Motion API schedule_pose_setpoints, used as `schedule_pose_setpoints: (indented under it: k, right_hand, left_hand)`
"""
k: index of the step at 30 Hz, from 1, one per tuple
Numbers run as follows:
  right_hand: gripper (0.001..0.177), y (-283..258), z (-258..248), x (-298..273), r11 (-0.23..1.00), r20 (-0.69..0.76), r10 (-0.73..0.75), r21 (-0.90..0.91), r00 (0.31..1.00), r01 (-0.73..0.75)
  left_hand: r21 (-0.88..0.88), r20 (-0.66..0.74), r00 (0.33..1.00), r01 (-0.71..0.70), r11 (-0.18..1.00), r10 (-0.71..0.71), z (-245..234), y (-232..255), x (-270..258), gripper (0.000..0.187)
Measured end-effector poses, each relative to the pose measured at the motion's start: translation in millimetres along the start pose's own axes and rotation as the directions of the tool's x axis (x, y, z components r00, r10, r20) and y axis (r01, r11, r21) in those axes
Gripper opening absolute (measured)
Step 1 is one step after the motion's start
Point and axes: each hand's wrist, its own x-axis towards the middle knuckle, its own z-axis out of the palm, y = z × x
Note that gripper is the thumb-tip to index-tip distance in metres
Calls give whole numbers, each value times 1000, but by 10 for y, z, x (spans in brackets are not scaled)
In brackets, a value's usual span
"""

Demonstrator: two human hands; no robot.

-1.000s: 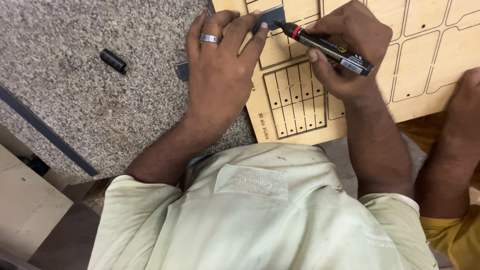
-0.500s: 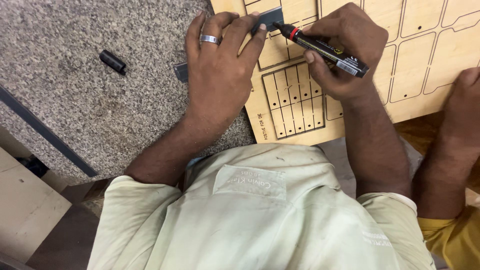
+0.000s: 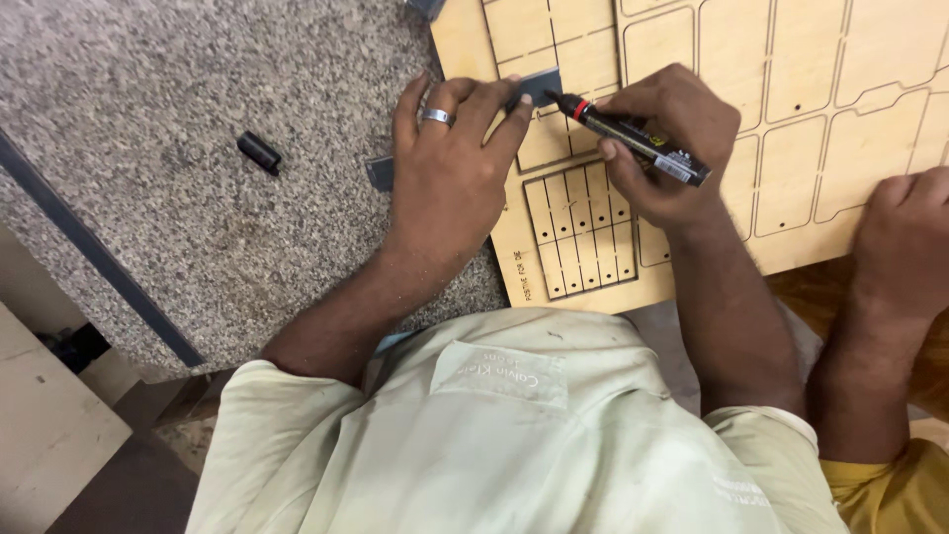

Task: The person uses a black marker and a small metal guide to draw straight lines and dots on a pre-cut wooden board. They repeatedly reposition the guide and mark multiple sections of the board.

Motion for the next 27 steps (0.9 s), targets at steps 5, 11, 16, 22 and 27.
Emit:
schedule_pose_setpoints:
  k: [5, 11, 16, 22, 27]
  right_hand:
    - [14, -28, 0, -15, 1000, 4, 16, 21, 1000, -16]
    - [15, -70, -30, 20, 999, 3, 19, 30, 1000, -20]
    - [19, -151, -77, 70, 999, 18, 47, 22, 999, -48]
    - [22, -140, -98, 82, 1000, 15, -8, 25, 1000, 7]
    - [22, -146, -111, 78, 1000, 16, -11, 19, 1000, 11]
  left_hand:
    - [13, -8, 1000, 0, 1000, 0, 22, -3, 9, 34]
    - [27, -1, 1000, 6, 1000, -6, 4, 15, 34, 36]
    - [29, 21, 1000, 19, 999, -20, -80, 74, 67, 38]
    - [51, 14, 1000, 25, 998, -26, -84, 96, 87, 35]
    - [52, 18, 1000, 8, 999, -9, -67, 94, 80, 39]
